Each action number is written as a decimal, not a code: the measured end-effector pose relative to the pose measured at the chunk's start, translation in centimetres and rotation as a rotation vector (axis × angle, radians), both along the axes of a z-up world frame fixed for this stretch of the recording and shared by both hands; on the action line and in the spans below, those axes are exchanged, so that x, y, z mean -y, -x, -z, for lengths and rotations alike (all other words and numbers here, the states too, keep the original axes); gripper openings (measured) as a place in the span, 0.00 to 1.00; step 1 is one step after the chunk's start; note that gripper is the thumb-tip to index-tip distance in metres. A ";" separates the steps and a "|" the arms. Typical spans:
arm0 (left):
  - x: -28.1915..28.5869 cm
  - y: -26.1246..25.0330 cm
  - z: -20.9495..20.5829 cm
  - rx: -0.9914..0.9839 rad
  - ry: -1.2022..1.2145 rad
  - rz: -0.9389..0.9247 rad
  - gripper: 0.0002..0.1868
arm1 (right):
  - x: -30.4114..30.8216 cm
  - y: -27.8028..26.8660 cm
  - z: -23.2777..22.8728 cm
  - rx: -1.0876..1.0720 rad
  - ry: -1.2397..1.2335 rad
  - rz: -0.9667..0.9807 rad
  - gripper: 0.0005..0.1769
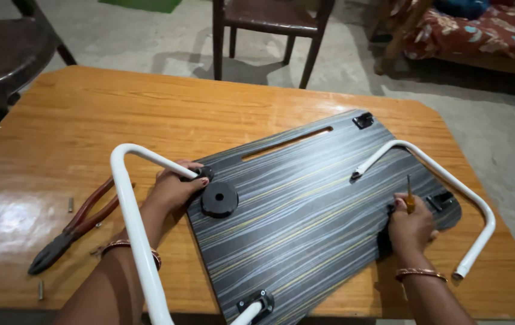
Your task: The person assembles a small table by attaching a white metal frame to a striped tabletop using a screwdriver. They position the frame, insert screws, and tighten them at each corner to secure the legs to the tabletop.
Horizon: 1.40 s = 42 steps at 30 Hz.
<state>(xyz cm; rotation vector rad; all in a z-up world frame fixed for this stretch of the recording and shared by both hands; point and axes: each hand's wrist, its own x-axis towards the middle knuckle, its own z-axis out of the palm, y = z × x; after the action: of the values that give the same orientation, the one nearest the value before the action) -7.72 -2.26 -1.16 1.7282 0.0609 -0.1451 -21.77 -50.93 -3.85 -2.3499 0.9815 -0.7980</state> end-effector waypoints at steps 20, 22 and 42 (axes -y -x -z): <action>-3.8 4.3 -0.4 0.175 -0.456 -0.395 0.22 | -9.0 -14.4 -4.7 0.027 -0.263 -0.577 0.07; -3.6 5.1 -0.9 0.179 -0.430 -0.408 0.21 | -8.7 -15.0 -4.3 0.001 -0.244 -0.595 0.07; -1.0 7.9 -0.6 0.209 -0.645 -0.445 0.20 | -1.6 -1.6 -5.7 -0.170 0.523 -0.342 0.15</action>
<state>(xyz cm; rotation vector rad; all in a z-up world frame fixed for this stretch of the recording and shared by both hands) -15.64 -1.23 -0.55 2.3107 0.3666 0.4280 -20.17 -49.35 1.87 -2.9641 0.4345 -0.7958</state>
